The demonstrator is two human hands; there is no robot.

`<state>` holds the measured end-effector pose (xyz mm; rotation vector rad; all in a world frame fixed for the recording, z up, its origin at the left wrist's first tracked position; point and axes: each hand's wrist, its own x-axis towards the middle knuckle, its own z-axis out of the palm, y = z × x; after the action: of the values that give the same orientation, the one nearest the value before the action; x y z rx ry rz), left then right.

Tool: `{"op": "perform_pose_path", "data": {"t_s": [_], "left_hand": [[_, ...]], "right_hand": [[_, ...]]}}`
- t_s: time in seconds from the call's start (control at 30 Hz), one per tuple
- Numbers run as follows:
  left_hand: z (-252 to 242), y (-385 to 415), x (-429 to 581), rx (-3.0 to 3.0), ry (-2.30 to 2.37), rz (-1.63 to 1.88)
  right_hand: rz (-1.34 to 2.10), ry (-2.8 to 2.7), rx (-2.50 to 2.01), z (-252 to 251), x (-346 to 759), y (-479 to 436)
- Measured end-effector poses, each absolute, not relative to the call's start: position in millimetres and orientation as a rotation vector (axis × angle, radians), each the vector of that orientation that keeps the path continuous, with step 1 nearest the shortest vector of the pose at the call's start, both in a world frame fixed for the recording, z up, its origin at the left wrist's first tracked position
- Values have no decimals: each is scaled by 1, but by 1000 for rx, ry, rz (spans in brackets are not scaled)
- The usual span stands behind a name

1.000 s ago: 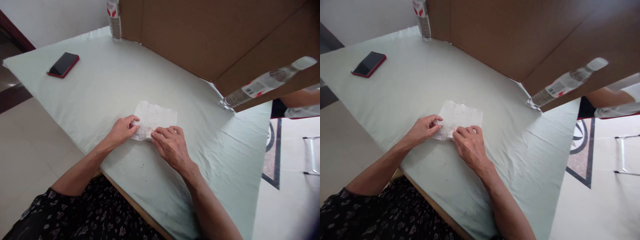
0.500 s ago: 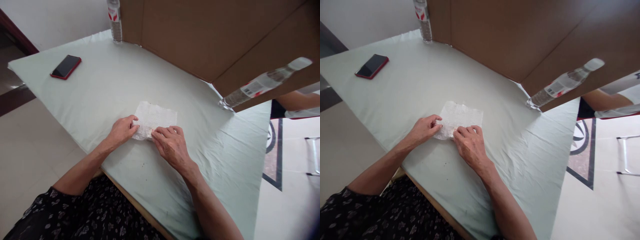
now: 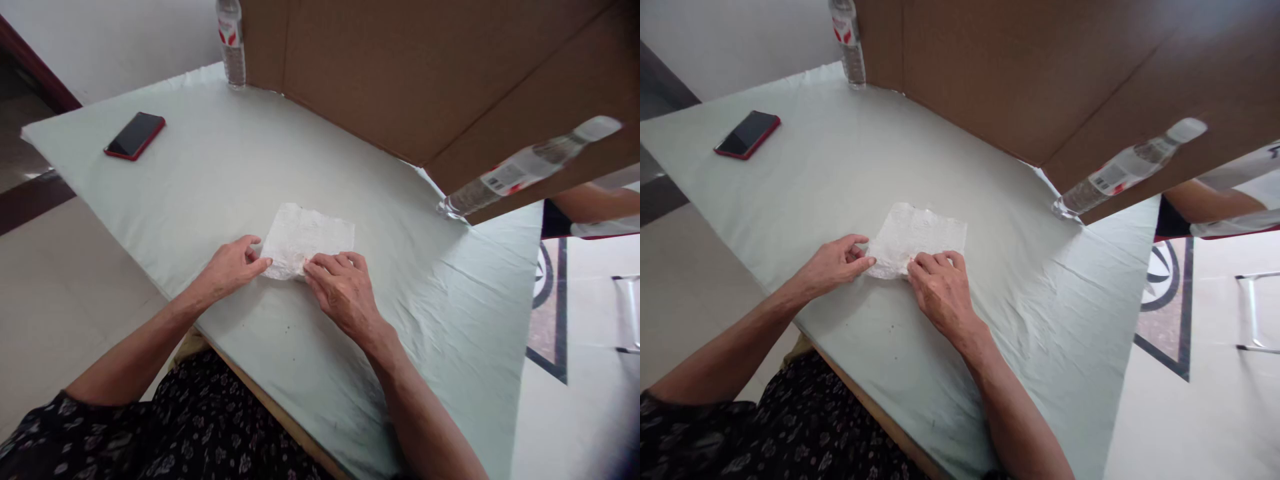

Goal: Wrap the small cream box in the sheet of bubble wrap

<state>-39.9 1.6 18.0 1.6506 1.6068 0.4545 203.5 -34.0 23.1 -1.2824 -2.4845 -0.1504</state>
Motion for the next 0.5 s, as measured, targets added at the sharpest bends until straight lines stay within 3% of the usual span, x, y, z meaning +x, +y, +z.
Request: {"op": "perform_pose_path", "data": {"t_s": [0.2,0.5], "left_hand": [[29,-3,-36,1173,1523,464],[32,0,-12,963,1400,537]], "right_hand": [[-171,-2483,-1277,23,203,-33],[-153,-2513,-1304,25,203,-34]]}}
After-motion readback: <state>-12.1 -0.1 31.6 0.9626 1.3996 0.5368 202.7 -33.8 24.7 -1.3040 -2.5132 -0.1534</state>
